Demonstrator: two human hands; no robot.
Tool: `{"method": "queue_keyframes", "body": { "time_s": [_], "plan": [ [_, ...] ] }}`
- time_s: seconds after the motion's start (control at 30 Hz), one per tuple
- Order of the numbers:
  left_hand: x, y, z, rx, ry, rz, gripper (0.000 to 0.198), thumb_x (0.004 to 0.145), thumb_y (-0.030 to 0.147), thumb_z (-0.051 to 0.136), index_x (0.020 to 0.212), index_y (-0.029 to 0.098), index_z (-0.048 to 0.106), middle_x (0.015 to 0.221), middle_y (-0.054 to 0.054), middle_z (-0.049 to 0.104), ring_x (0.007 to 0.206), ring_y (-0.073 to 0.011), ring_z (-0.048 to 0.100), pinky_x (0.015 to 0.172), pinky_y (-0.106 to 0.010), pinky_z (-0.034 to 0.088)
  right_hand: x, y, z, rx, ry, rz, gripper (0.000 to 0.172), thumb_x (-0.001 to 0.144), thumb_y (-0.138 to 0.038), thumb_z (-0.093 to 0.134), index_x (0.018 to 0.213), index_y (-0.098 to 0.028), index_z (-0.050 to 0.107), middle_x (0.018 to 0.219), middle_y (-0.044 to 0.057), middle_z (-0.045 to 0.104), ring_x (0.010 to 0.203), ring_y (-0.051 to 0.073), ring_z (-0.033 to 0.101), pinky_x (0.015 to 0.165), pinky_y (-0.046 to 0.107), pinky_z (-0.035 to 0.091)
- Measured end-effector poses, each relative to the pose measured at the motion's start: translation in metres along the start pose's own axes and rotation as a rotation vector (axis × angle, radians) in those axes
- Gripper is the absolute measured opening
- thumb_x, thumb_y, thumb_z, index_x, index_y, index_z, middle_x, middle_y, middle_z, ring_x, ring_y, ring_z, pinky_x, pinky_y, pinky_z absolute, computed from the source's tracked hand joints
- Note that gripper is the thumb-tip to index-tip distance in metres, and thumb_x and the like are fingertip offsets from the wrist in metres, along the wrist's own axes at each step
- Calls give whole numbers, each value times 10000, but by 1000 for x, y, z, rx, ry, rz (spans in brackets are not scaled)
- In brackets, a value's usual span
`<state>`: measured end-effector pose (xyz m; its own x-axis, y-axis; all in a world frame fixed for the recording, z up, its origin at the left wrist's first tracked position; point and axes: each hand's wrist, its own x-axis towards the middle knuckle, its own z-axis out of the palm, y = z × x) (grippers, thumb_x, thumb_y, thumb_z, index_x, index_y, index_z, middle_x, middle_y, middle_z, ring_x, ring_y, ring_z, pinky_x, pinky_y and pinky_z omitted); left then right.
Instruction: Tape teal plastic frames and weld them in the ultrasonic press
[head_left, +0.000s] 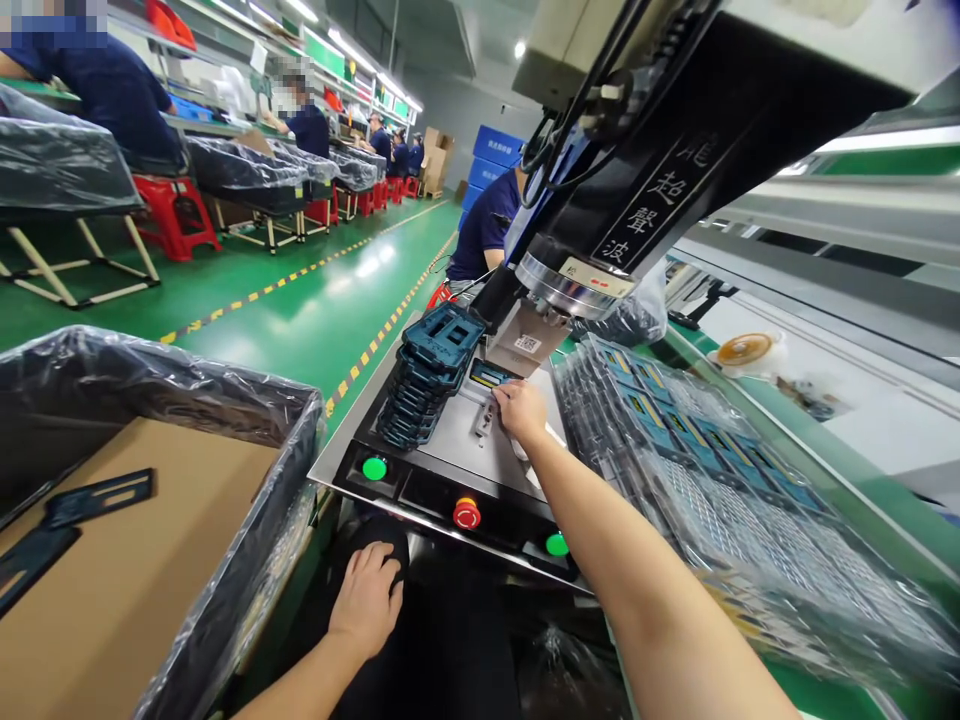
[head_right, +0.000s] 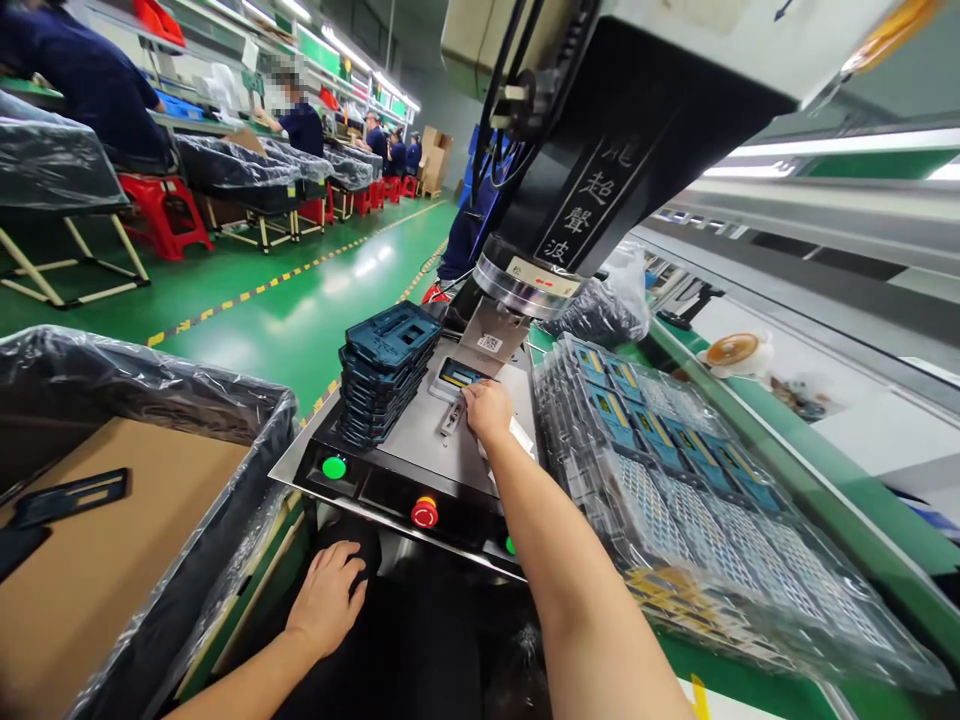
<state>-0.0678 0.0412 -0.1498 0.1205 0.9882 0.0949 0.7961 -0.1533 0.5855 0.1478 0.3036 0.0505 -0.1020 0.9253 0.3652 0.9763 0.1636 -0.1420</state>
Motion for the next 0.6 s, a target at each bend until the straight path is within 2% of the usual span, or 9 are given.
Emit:
{"method": "queue_keyframes", "body": {
  "time_s": [0.2, 0.33, 0.4, 0.5, 0.57, 0.6],
  "plan": [
    [-1, -1, -2, -6, 17, 7, 232, 826, 205, 473, 961, 217, 662, 1185, -73, 583, 1168, -248, 487, 1055, -468, 326, -9, -3, -11, 3, 45, -71, 334, 921, -348, 408, 880, -182, 694, 1003, 94, 664, 961, 231, 566, 870, 345, 417],
    [-2, -1, -3, -16, 30, 19, 231, 820, 210, 480, 953, 219, 668, 1181, -80, 594, 1161, -254, 500, 1045, -469, 348, -33, -9, -31, 62, 99, -190, 330, 928, -353, 388, 857, -187, 664, 989, 94, 651, 958, 228, 558, 890, 348, 416],
    [-5, 0, -3, -43, 36, 22, 234, 813, 205, 486, 956, 214, 671, 1183, -83, 601, 1168, -259, 499, 1051, -477, 344, -56, -14, -47, 132, 146, -238, 319, 931, -358, 383, 868, -185, 645, 995, 100, 641, 952, 224, 563, 893, 348, 422],
    [-8, 1, -5, -200, 63, -8, 228, 773, 197, 525, 939, 205, 681, 1189, -90, 613, 1196, -277, 483, 1064, -489, 331, -104, -24, -75, 283, 187, -219, 271, 925, -360, 399, 885, -195, 610, 1003, 97, 626, 944, 213, 571, 869, 336, 439],
    [-8, 4, -9, -391, 87, -107, 188, 712, 205, 588, 870, 202, 690, 1159, -92, 632, 1185, -291, 494, 1069, -499, 325, -139, -30, -92, 403, 147, -148, 248, 918, -368, 411, 874, -199, 587, 927, 81, 624, 874, 201, 576, 818, 325, 450],
    [-7, 5, -12, -472, 92, -168, 166, 688, 219, 614, 835, 200, 688, 1126, -92, 646, 1161, -294, 512, 1065, -504, 329, -156, -31, -99, 471, 88, -91, 256, 914, -389, 415, 854, -201, 578, 854, 64, 616, 807, 191, 571, 772, 317, 455]
  ]
}}
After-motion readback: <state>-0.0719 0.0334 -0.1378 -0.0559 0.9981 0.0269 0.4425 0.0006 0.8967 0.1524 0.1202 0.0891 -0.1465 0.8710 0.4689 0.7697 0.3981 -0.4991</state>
